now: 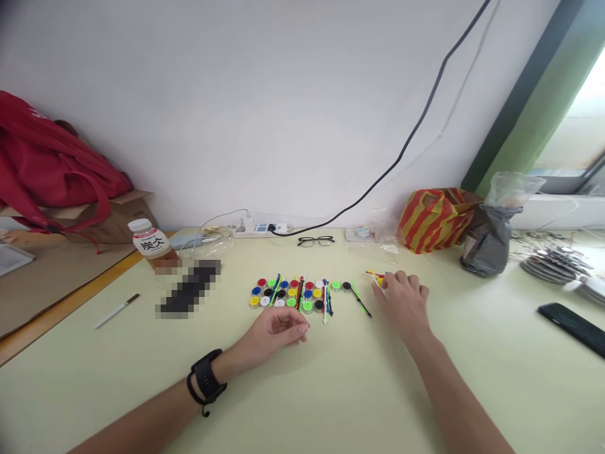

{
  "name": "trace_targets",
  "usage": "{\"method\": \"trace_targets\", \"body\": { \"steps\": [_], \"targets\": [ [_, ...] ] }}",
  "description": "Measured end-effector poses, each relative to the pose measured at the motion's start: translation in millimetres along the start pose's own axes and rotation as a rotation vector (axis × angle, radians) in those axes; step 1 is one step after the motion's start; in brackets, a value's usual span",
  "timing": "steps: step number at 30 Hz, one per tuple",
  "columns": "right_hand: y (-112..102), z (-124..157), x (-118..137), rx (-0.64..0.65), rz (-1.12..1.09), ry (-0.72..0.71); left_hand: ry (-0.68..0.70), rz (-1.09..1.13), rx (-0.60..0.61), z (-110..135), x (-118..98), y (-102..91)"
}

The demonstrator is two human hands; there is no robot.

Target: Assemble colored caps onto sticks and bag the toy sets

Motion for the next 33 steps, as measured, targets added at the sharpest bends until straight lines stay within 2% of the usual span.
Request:
{"method": "trace_targets", "body": {
  "steps": [2,4,9,20,26,33],
  "targets": [
    [-2.5,1.4,12.4,0.005,-0.145,-0.076,-0.003,-0.004,0.004,-0.1,0.6,-0.4],
    [-2.9,4.1,26.2,0.063,-0.242,-0.116,-0.004,-0.008,0.008,0.3,-0.5,-0.2],
    [-3.0,8.9,45.6,0.142,-0.251,-0.139,0.0,-0.008,0.005,2.3,-6.0,1.3],
    [-5.9,7.0,30.5,0.114,-0.261,0.024,-0.01,-0.014,0.004,1.9,-5.0,0.6],
    [-5.2,4.8,33.2,0.057,-0.536,-0.029,-0.014,-0.029,-0.001,2.8,-5.9,0.9],
    [-0.1,3.8,35.2,0.08,-0.489,-0.099,-0.013,-0.032,0.0,2.7,-6.9,1.5]
  ]
}}
Point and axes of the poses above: each hand's wrist, its own z-axis away from the middle knuckle, its own y-axis out of the palm, x = y × z, the point moved 3 cm from there along -z, towards the middle knuckle, and after that the axes turned 9 degrees about -y, right-handed, at the moved point
